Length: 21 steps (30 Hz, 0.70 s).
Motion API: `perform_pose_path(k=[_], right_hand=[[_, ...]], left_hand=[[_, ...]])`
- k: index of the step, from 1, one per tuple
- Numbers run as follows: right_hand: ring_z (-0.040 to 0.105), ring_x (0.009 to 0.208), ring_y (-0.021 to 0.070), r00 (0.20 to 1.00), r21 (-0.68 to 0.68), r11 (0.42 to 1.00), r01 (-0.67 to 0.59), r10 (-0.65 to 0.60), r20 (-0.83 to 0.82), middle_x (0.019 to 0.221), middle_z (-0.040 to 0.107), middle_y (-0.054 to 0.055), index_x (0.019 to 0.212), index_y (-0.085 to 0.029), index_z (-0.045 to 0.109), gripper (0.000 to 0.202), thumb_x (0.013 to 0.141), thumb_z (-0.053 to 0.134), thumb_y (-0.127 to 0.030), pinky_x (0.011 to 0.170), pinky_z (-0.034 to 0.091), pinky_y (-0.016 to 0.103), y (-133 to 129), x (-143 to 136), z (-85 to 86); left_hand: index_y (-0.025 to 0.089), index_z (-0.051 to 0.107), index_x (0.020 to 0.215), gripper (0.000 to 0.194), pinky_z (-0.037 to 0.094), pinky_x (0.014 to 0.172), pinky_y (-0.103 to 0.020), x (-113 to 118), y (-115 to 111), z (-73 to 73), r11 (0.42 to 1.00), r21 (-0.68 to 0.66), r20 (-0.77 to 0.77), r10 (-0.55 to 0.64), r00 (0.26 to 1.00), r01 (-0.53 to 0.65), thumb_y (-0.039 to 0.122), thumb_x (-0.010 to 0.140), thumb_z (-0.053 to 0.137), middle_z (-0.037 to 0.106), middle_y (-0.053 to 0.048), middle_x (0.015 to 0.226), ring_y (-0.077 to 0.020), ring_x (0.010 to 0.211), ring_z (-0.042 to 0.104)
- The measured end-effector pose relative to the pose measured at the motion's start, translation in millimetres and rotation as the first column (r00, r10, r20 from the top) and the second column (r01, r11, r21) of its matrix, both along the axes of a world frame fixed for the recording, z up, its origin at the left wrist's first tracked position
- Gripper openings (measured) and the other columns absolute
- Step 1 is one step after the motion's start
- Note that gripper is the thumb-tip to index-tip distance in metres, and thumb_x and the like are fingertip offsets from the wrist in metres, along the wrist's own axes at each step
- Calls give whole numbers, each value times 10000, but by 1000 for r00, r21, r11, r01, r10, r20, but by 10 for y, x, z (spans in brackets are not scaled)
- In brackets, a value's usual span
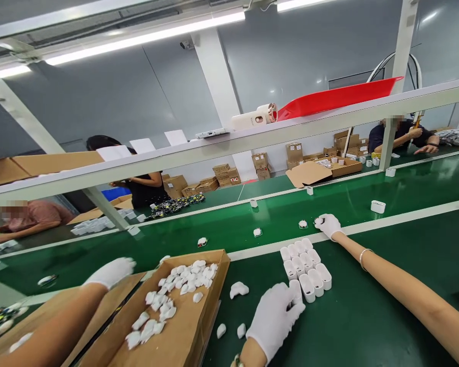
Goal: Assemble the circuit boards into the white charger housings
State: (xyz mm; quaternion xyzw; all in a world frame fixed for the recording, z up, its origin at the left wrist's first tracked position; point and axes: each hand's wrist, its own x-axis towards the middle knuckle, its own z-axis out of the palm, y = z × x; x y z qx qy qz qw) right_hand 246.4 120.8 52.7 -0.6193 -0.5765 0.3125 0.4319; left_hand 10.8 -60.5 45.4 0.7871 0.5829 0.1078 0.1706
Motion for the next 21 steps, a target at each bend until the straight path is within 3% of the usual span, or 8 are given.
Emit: perform_pose_path(k=[3,7,10,12,14,16,18,21], right_hand=[[637,1021,212,977,-23,998,-66,60,-203,1199,627,101,1193,-134,607,303,957,598,-324,867,555,407,74,130,-5],[636,1091,228,880,36,975,-220,215,-423,1248,648,145,1275,-119,595,485,833,728,-271,943,521,381,-15,188,169],[617,1140,255,786,120,927,-356,366,-497,1246,659,129,1337,-138,568,723,684,839,-291,1012,479,408,-301,58,412],[635,1104,258,724,159,875,-458,471,-504,1166,695,113,1316,-147,583,763,625,877,-285,1025,468,445,-580,-68,566],[665,1014,247,636,227,766,-601,630,-445,1081,710,110,1286,-145,570,689,675,853,-292,968,500,472,-879,-183,676],[664,969,223,611,283,691,-665,722,-326,1022,701,95,1138,-145,607,481,721,818,-262,909,528,425,-1141,-263,731],[654,954,205,617,334,636,-696,767,-175,1064,675,97,1072,-154,622,360,750,776,-201,854,540,376,-1330,-303,746],[633,1015,202,615,428,552,-716,788,13,1146,643,94,1083,-176,644,346,757,750,-131,857,534,349,-1482,-316,749]], left_hand=[[217,636,868,134,422,694,-298,-75,-38,55,993,115,216,-46,975,21,264,900,515,598,-52,945,-187,809,554],[230,618,1075,183,506,853,-340,-141,-37,5,954,301,549,-175,817,2,214,923,517,637,-97,1107,-212,980,615],[238,614,1009,134,495,955,-381,-165,-29,-67,936,352,584,-210,785,-11,198,881,598,640,-96,1200,-232,1099,614],[236,603,1034,197,474,1002,-430,-178,-39,-84,931,359,590,-167,790,-71,201,847,652,636,-99,1236,-248,1141,604],[229,576,1142,350,472,1000,-462,-186,-63,-56,932,314,638,-66,767,-180,222,813,695,634,-111,1248,-257,1131,608],[218,551,1227,462,481,984,-445,-192,-98,16,950,214,720,5,694,-228,271,799,717,618,-123,1280,-256,1121,606],[202,575,1232,432,502,933,-397,-201,-137,104,981,109,799,8,601,-158,365,845,677,640,-123,1245,-233,1037,630],[161,607,1192,455,522,713,-325,-217,-182,187,999,-46,902,42,429,1,523,933,513,721,-108,971,-170,708,628]])
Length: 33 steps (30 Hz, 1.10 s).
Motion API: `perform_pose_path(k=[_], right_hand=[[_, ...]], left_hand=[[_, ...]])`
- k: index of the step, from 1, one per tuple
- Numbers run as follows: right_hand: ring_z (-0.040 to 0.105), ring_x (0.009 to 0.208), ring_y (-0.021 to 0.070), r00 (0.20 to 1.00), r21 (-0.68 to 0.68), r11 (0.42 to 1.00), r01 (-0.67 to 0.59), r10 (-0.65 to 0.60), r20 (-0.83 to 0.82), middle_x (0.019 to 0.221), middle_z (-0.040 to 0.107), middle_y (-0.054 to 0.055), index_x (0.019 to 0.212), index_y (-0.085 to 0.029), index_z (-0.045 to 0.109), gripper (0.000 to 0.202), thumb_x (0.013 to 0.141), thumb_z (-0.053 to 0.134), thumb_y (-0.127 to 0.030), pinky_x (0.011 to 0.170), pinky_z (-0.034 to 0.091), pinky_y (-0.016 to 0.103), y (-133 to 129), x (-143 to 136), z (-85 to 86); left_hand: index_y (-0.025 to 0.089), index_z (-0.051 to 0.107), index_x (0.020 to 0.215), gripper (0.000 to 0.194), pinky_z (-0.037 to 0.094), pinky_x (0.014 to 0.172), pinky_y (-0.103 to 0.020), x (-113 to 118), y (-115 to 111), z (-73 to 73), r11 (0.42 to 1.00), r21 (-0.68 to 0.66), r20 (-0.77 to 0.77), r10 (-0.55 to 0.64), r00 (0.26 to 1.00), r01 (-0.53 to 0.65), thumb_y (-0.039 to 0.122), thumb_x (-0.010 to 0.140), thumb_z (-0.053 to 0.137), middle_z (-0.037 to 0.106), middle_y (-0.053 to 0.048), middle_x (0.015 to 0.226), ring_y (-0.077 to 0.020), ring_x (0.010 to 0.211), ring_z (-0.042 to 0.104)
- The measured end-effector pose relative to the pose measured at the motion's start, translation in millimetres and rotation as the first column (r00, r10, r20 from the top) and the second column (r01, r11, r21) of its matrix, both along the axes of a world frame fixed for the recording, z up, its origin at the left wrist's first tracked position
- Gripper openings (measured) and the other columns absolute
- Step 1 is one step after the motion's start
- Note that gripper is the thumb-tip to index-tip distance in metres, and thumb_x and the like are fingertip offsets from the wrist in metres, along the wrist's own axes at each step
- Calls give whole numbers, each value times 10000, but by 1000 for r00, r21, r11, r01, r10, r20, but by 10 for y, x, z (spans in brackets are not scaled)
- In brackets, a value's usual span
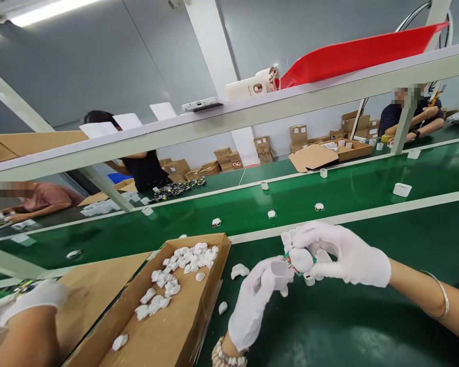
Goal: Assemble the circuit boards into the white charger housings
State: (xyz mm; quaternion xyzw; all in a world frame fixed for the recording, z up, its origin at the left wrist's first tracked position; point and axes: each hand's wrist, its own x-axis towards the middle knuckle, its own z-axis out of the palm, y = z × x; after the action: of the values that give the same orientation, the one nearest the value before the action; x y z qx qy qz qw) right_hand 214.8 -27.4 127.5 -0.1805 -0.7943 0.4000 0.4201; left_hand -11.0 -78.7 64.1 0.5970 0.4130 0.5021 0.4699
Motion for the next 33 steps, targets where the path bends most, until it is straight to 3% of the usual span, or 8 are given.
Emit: perform_pose_path(k=[3,7,14,18,20,26,30,33], right_hand=[[610,1025,189,999,169,986,-10,4,36,1095,662,69,1092,-195,644,329,785,747,-141,875,519,339,-76,-10,24],[591,865,134,996,252,967,-38,17,83,985,671,41,1055,-186,614,276,810,728,-129,749,513,251,-157,-52,46],[582,877,113,996,288,955,-68,49,72,990,654,47,1035,-161,631,236,827,717,-92,778,490,219,-186,-74,26],[582,952,122,972,266,957,-116,54,228,956,641,33,882,-169,636,96,871,662,-78,882,452,232,-216,-104,110],[566,909,113,947,264,947,-184,99,305,898,627,19,811,-175,599,137,928,592,-104,861,444,222,-228,-128,140],[517,871,132,921,353,912,-210,64,384,872,572,30,873,-193,581,169,1006,479,-208,838,423,252,-207,-141,65],[491,815,143,881,390,892,-230,20,473,940,571,38,938,-206,592,169,1011,441,-233,740,419,264,-210,-119,24],[474,764,146,862,427,878,-216,-34,506,961,573,37,968,-215,600,184,1008,422,-237,677,404,275,-247,-107,24]], left_hand=[[136,618,1117,538,460,544,-269,-9,-15,-15,990,-66,192,-112,975,127,616,908,494,707,-85,756,-138,541,558],[143,629,1063,512,431,495,-213,-20,-19,-65,977,-49,265,-187,946,207,617,882,552,703,-77,728,-105,512,533],[121,624,1039,532,425,493,-220,-43,-34,-59,971,-2,224,-233,946,240,619,854,591,681,-68,660,-104,487,517],[115,626,1033,576,440,484,-257,-44,-31,-72,974,-65,205,-198,959,215,648,816,613,673,-80,673,-143,503,550],[114,631,1043,587,439,482,-267,-49,-27,-92,978,-79,203,-175,964,194,649,802,630,679,-89,712,-153,505,566],[102,649,1048,657,437,481,-278,-64,-22,-139,981,-96,185,-148,971,168,694,762,647,685,-88,741,-156,495,576],[132,632,1095,540,493,515,-269,-81,-38,-141,979,-107,151,-157,976,173,614,851,608,688,-50,815,-137,572,609],[154,626,1112,407,556,628,-302,-104,-51,-147,983,-109,113,-134,984,146,512,929,560,684,-48,945,-152,727,648]])
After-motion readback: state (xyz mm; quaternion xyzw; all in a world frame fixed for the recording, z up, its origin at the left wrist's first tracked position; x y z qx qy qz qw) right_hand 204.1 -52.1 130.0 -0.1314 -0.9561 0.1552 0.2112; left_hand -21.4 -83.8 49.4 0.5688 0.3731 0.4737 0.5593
